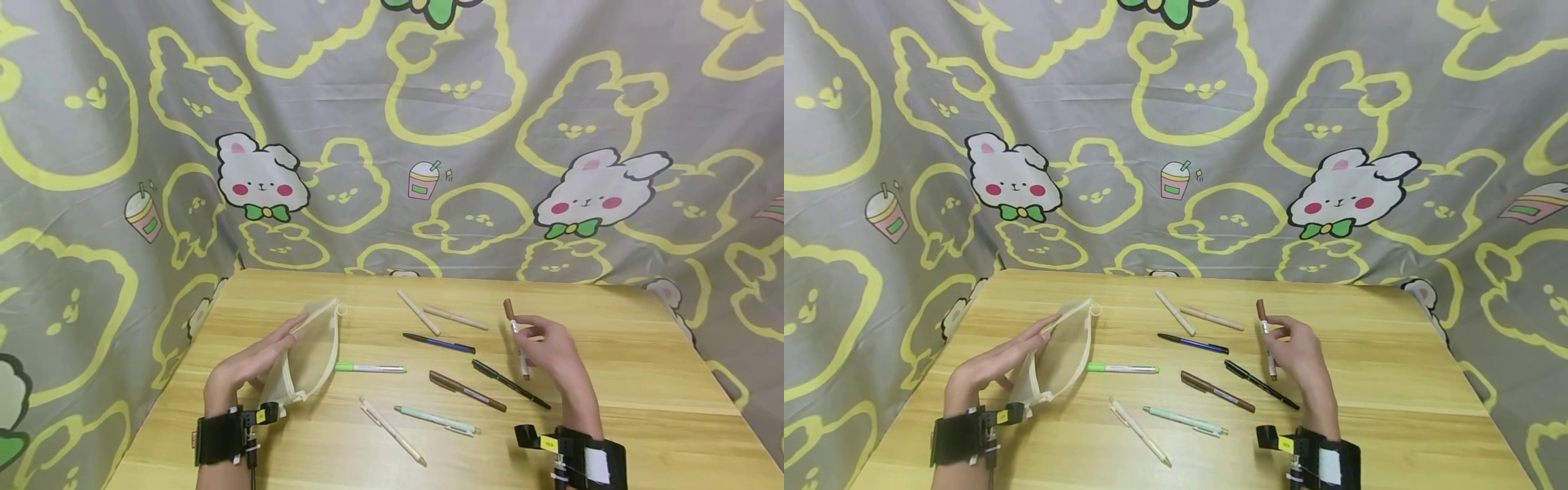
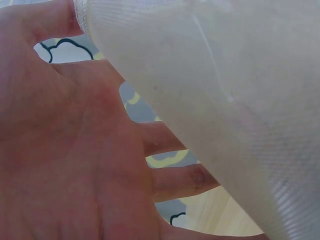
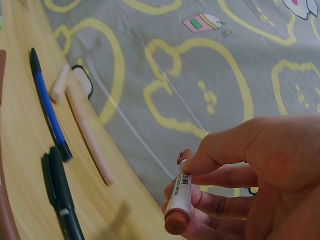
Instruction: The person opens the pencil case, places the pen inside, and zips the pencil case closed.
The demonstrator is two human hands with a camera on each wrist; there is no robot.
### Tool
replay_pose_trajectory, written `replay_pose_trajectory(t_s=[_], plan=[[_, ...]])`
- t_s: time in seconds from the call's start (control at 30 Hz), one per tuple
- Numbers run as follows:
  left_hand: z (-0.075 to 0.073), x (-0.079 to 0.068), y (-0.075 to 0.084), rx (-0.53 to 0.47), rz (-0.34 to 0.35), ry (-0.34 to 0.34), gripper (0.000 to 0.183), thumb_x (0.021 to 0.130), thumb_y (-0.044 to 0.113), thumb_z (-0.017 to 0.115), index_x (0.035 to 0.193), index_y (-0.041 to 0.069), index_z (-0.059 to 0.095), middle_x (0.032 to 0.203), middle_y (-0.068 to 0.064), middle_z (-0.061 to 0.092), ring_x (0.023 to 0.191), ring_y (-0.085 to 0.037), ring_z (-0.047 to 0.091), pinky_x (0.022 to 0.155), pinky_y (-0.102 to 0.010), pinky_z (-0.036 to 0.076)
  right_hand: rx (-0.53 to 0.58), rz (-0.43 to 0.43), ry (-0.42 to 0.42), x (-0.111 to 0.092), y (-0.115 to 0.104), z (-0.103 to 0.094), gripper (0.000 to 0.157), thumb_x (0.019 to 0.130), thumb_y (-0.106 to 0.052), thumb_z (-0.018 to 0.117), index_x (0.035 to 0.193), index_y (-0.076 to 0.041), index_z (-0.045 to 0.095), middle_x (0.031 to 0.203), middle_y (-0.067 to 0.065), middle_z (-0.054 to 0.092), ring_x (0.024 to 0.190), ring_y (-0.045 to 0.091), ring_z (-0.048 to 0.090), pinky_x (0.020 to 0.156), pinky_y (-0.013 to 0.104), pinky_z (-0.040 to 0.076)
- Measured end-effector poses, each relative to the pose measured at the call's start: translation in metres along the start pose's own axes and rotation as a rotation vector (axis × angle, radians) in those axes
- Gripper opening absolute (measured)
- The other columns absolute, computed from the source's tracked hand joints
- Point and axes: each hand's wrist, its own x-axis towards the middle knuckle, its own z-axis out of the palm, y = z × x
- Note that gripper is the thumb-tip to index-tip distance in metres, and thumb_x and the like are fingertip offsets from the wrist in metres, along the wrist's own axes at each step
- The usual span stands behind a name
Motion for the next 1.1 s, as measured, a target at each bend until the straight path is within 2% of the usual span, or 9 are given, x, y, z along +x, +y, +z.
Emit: replay_pose_trajectory(t_s=[0.2,0.47,0.7,0.9,1.1], plan=[[0.000,0.000,0.001,0.000,0.013,-0.003,0.068,0.099,0.064,0.030,0.159,0.037,0.009,0.165,-0.011,-0.005,0.137,-0.060,0.009,0.066,-0.079,0.046,0.027,0.004,-0.037,0.004,-0.010,0.015,0.048,0.094,-0.004,0.057,0.139,0.007,0.050,0.111,0.026,0.059,0.091,0.032,0.065,0.065,0.033,0.063],[0.000,-0.001,0.002,0.006,0.019,-0.006,0.070,0.099,0.064,0.029,0.159,0.036,0.008,0.165,-0.011,-0.006,0.137,-0.060,0.008,0.067,-0.080,0.044,0.035,-0.023,-0.052,0.006,-0.027,0.043,0.042,0.091,-0.003,0.061,0.132,0.006,0.057,0.104,0.020,0.061,0.081,0.027,0.067,0.057,0.031,0.062],[0.000,0.000,0.001,-0.002,0.014,-0.014,0.066,0.101,0.061,0.029,0.159,0.036,0.008,0.164,-0.013,-0.007,0.136,-0.061,0.007,0.066,-0.079,0.046,-0.011,-0.039,-0.062,0.006,-0.037,0.068,0.038,0.088,-0.005,0.065,0.126,0.002,0.064,0.099,0.013,0.064,0.071,0.018,0.064,0.046,0.027,0.053],[0.000,-0.001,0.001,-0.019,0.016,-0.014,0.059,0.106,0.049,0.029,0.159,0.035,0.009,0.164,-0.014,-0.006,0.136,-0.061,0.009,0.064,-0.077,0.048,-0.005,-0.057,-0.053,0.007,-0.042,0.086,0.033,0.085,-0.001,0.065,0.118,0.000,0.070,0.093,0.008,0.065,0.067,0.015,0.063,0.046,0.024,0.049],[0.000,-0.001,0.001,-0.019,0.016,-0.010,0.058,0.106,0.048,0.029,0.159,0.035,0.009,0.164,-0.015,-0.006,0.136,-0.061,0.008,0.064,-0.078,0.047,0.034,-0.091,-0.037,0.006,-0.045,0.099,0.031,0.083,0.003,0.066,0.113,0.000,0.071,0.089,0.008,0.065,0.066,0.015,0.063,0.049,0.025,0.052]])
